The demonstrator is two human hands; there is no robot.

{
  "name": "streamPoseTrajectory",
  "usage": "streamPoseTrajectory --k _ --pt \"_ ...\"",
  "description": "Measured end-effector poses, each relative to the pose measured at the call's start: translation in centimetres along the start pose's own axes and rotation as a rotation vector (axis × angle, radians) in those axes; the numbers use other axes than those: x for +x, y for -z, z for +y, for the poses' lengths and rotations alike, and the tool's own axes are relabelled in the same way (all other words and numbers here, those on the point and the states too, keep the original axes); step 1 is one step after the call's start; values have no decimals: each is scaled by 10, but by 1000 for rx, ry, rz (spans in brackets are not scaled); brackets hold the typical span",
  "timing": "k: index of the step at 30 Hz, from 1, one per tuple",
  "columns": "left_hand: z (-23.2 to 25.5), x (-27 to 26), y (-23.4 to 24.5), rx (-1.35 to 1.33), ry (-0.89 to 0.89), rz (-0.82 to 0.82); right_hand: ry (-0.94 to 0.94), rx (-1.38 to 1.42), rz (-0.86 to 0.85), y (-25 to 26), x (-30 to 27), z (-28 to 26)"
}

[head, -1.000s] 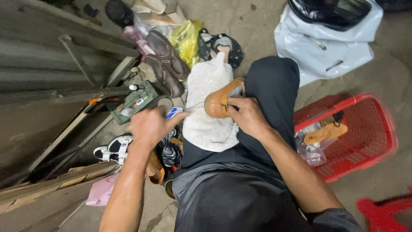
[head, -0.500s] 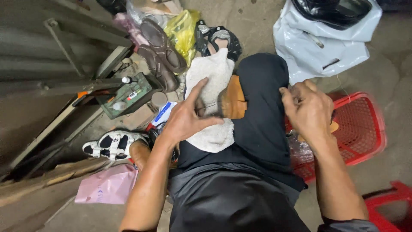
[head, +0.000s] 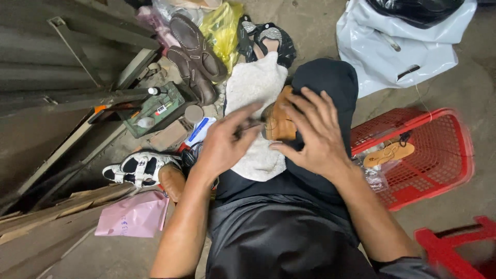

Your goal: The person sits on the floor and sews a brown leather shoe using a needle and thread. They repeatedly push the needle through the shoe's sole and pull the thread tight to secure the stitching.

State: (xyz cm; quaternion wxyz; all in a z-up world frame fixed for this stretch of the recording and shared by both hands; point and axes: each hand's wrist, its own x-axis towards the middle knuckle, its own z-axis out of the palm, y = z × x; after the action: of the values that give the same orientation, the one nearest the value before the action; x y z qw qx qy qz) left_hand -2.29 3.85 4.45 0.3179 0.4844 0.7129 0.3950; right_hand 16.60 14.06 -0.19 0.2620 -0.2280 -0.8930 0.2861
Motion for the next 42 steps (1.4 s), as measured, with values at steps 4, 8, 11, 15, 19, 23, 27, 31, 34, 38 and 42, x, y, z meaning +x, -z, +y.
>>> streamPoseTrajectory --k 4,8,11,15,19,23,27,31,34,38,42 --pt "-13 6 -17 154 -57 -68 23 -118 -22 -8 -1 1" --pt "-9 -1 -2 -160 40 -199 52 -114 7 -10 -4 7" --pt "-11 -15 2 -249 121 -245 94 -120 -2 -15 -4 8" --pt "-40 -35 -37 -133 141 33 154 -124 -10 -23 -5 10" --pt "-21 -73 -1 -186 127 105 124 -100 11 -20 -5 9" --pt "-33 -87 22 -47 90 287 119 -96 26 -19 0 9" --pt "11 -60 40 -213 33 284 48 -197 16 -8 -8 0" --pt "-11 -66 45 -265 41 203 -7 -287 -26 13 -26 6" --pt "-16 -64 35 -713 19 133 -19 -192 -40 27 -36 3" --pt "-1 -71 38 -512 30 -105 -159 15 -68 41 -36 -8" --pt "53 -59 55 -41 131 -308 -239 234 2 46 -30 -8"
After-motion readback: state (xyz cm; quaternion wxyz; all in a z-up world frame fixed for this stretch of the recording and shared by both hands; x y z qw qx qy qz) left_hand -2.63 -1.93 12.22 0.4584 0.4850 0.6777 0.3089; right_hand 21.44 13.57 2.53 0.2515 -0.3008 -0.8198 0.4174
